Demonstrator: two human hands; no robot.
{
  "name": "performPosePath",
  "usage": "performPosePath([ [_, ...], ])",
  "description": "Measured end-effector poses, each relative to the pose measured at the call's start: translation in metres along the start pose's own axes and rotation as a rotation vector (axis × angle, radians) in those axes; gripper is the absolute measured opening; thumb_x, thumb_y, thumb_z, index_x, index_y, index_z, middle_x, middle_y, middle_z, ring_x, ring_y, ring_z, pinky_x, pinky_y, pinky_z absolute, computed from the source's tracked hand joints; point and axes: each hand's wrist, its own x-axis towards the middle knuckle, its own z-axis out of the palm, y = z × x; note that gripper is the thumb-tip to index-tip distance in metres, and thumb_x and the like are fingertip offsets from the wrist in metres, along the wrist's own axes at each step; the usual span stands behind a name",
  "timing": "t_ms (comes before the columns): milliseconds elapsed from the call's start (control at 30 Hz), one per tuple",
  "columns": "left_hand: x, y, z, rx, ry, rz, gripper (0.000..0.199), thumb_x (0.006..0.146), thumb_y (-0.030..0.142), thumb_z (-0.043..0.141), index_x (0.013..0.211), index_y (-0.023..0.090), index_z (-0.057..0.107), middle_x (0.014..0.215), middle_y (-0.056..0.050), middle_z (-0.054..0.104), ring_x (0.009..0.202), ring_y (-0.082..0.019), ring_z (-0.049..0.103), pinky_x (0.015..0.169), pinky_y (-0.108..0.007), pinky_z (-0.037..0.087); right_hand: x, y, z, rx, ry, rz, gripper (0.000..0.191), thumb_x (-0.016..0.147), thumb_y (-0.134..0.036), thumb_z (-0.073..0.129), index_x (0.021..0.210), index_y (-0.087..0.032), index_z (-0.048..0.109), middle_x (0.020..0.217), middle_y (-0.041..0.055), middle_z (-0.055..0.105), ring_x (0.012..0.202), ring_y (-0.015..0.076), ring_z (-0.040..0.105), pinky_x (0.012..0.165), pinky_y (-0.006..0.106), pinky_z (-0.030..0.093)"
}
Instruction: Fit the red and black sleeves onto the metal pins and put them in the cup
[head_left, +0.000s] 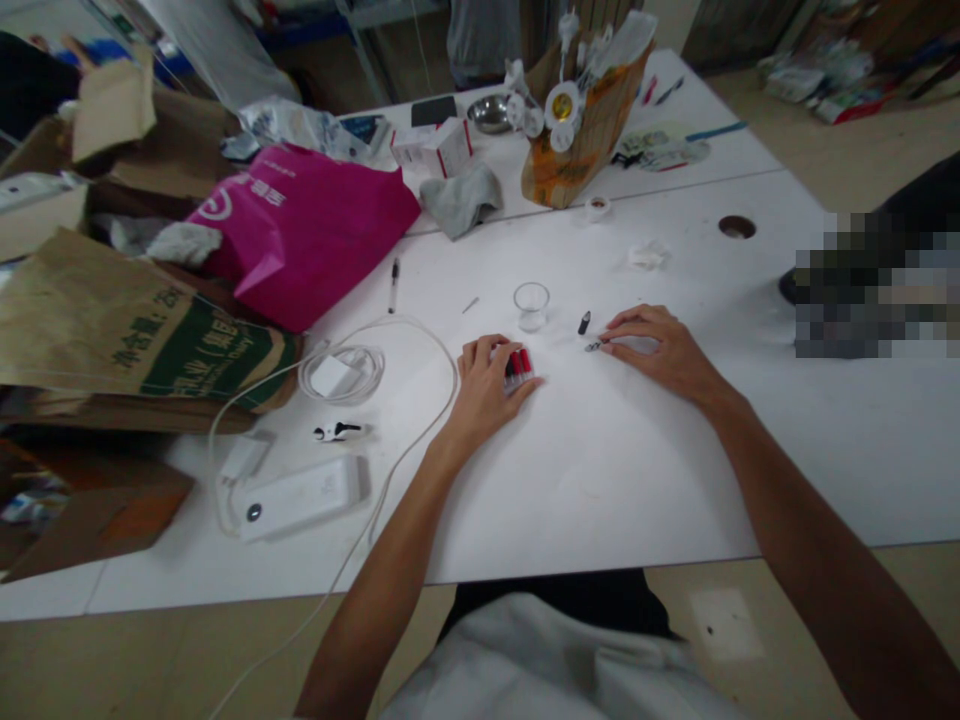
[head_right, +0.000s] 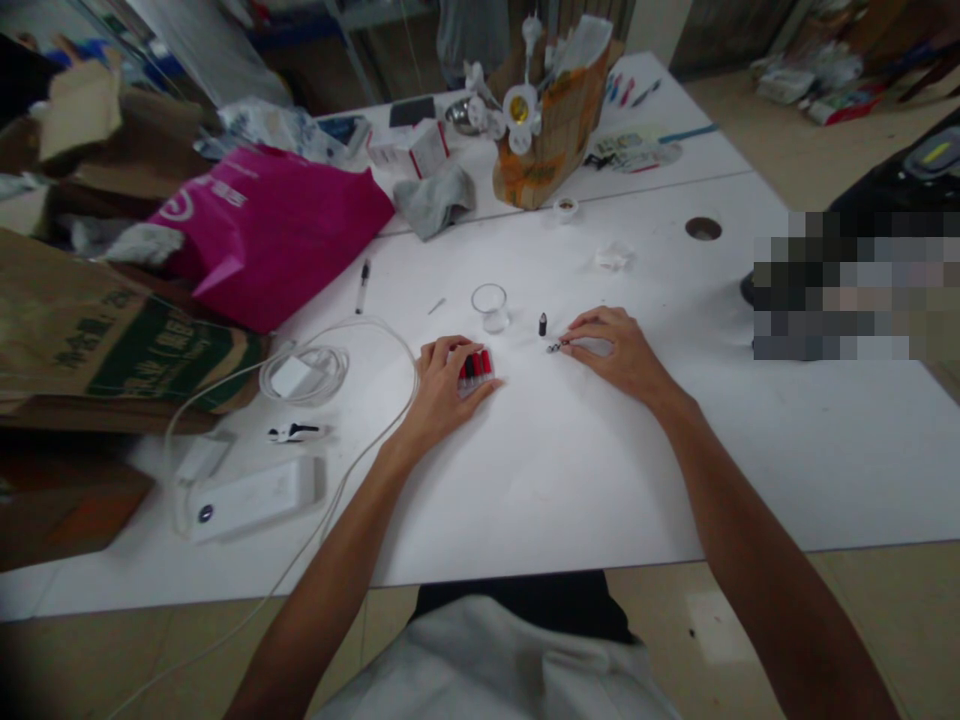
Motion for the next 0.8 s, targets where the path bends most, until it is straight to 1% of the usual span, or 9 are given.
performPosePath([
  [167, -0.0001, 0.0000, -0.0004, -0.006, -0.001, 0.000, 0.060, 0.101, 0.056, 0.090, 0.148, 0.027, 0.069, 0.153, -0.016, 0.063, 0.143, -0.040, 0.053, 0.127, -0.063, 0.048, -0.0003, -0.0005, 0.0001, 0.002, 0.006, 0.006, 0.020, 0.106, -0.052, 0.082, 0.113, -0.036, 0.092, 0.125, 0.0101, 0.083, 0.120, 0.0374, 0.077, 0.114, 0.064, 0.057],
  [333, -0.0001, -0.0003, -0.0015, -0.015, -0.004, 0.003, 0.061, 0.100, 0.054, 0.091, 0.149, 0.026, 0.068, 0.154, -0.016, 0.063, 0.143, -0.039, 0.053, 0.126, -0.061, 0.048, -0.0008, -0.0013, -0.0036, 0.013, -0.011, 0.029, 0.028, 0.104, -0.057, 0.084, 0.120, -0.035, 0.091, 0.128, 0.0107, 0.084, 0.124, 0.0391, 0.077, 0.117, 0.066, 0.056],
  [467, -0.0002, 0.0001, -0.0028, -0.010, -0.021, -0.007, 0.062, 0.099, 0.053, 0.092, 0.149, 0.027, 0.067, 0.155, -0.016, 0.063, 0.144, -0.040, 0.053, 0.127, -0.063, 0.048, -0.0008, -0.0029, -0.0063, 0.044, -0.018, 0.041, 0.027, 0.104, -0.058, 0.083, 0.116, -0.035, 0.090, 0.128, 0.0108, 0.084, 0.126, 0.0397, 0.076, 0.119, 0.068, 0.056],
  [600, -0.0001, 0.0012, -0.0044, -0.015, -0.032, -0.015, 0.058, 0.101, 0.051, 0.090, 0.149, 0.029, 0.068, 0.155, -0.016, 0.062, 0.144, -0.040, 0.053, 0.128, -0.063, 0.047, 0.0002, -0.0046, -0.0065, 0.045, -0.017, 0.056, 0.024, 0.103, -0.058, 0.084, 0.110, -0.035, 0.090, 0.125, 0.0101, 0.084, 0.125, 0.0392, 0.077, 0.119, 0.068, 0.056],
  [800, 0.0004, 0.0010, -0.0041, -0.009, -0.031, -0.019, 0.058, 0.101, 0.052, 0.090, 0.148, 0.026, 0.068, 0.155, -0.016, 0.062, 0.144, -0.039, 0.053, 0.129, -0.061, 0.046, -0.0001, -0.0023, -0.0051, 0.032, -0.020, 0.027, 0.020, 0.104, -0.053, 0.083, 0.110, -0.035, 0.090, 0.125, 0.0099, 0.084, 0.123, 0.0380, 0.077, 0.117, 0.066, 0.056],
])
